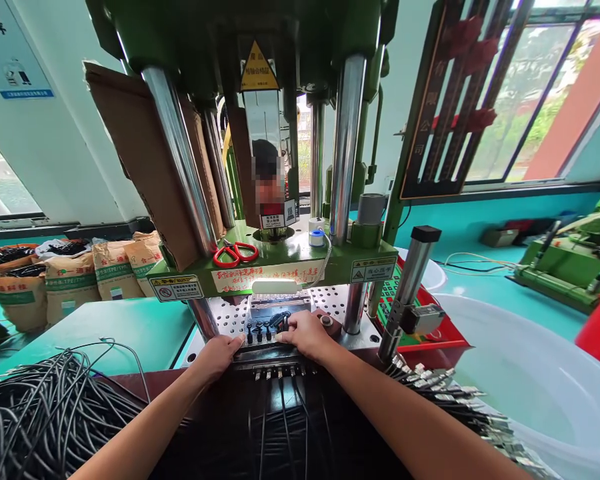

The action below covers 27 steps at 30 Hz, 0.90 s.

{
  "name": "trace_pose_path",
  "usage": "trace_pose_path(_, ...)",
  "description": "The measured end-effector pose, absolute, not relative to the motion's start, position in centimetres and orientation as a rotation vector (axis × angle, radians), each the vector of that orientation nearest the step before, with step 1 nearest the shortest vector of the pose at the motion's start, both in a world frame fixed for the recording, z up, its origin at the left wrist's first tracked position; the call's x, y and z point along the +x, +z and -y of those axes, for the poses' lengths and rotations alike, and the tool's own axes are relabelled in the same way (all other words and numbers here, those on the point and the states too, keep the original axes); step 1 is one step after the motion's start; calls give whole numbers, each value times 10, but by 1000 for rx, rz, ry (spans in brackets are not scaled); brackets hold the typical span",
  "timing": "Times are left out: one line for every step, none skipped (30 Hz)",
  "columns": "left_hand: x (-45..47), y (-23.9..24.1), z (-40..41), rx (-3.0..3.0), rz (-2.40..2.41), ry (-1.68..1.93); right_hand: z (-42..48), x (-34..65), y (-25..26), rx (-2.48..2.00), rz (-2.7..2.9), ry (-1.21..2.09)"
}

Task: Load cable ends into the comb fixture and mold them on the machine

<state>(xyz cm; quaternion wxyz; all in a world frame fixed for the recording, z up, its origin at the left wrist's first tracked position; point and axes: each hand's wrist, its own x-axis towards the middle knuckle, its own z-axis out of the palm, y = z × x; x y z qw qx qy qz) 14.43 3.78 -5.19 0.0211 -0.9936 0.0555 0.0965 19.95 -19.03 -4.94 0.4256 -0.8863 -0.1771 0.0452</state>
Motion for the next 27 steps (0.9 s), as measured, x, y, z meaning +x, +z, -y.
trace_pose_path(145,-53,-39,-3090,-165,293,189,201,-50,-2216,448,106)
trace_pose_path(145,-54,-39,-3099,-159,288,187,201,-51,-2210,449,96)
trace_pose_path(145,-55,-39,-3106,-154,285,185,202,-53,-2202,439,80)
trace_pose_path(145,-54,-39,-3111,-154,285,184,202,-55,-2190,421,59)
trace_pose_path(144,-53,-39,-3111,-158,289,183,202,-56,-2177,398,35)
trace_pose_path(144,-52,-39,-3109,-165,296,182,202,-58,-2162,373,12)
trace_pose_path(143,-51,-38,-3107,-172,304,181,201,-60,-2145,352,-5)
trace_pose_path(143,-49,-37,-3108,-174,312,180,201,-61,-2126,340,-14)
trace_pose_path(142,-48,-37,-3111,-169,319,180,200,-62,-2107,339,-17)
trace_pose_path(142,-47,-36,-3119,-158,323,180,200,-62,-2090,344,-14)
trace_pose_path(142,-47,-36,-3131,-142,325,181,200,-62,-2078,354,-8)
trace_pose_path(142,-46,-35,-3144,-126,323,181,200,-62,-2070,368,2)
trace_pose_path(142,-46,-35,-3155,-113,320,182,200,-61,-2069,385,13)
trace_pose_path(142,-46,-35,-3165,-101,316,183,201,-61,-2078,400,23)
trace_pose_path(142,-47,-35,-3173,-91,310,184,201,-60,-2095,411,34)
trace_pose_path(142,-47,-35,-3179,-83,304,185,201,-59,-2119,418,45)
trace_pose_path(142,-48,-35,-3183,-79,298,186,201,-58,-2146,421,52)
trace_pose_path(142,-49,-36,-3184,-78,293,186,201,-57,-2175,418,55)
trace_pose_path(142,-49,-36,-3184,-83,290,186,201,-56,-2202,411,51)
trace_pose_path(143,-50,-36,-3182,-87,288,185,201,-55,-2222,409,47)
trace_pose_path(143,-51,-36,-3179,-89,290,184,200,-54,-2233,414,47)
trace_pose_path(143,-52,-36,-3175,-91,294,184,200,-53,-2238,420,47)
trace_pose_path(143,-52,-36,-3170,-95,299,183,200,-53,-2236,425,49)
trace_pose_path(143,-53,-35,-3163,-104,305,182,200,-53,-2229,428,53)
trace_pose_path(143,-52,-35,-3154,-117,308,182,200,-54,-2212,424,56)
trace_pose_path(143,-52,-35,-3142,-134,310,181,199,-54,-2189,415,57)
trace_pose_path(142,-51,-35,-3129,-156,310,181,199,-55,-2163,402,54)
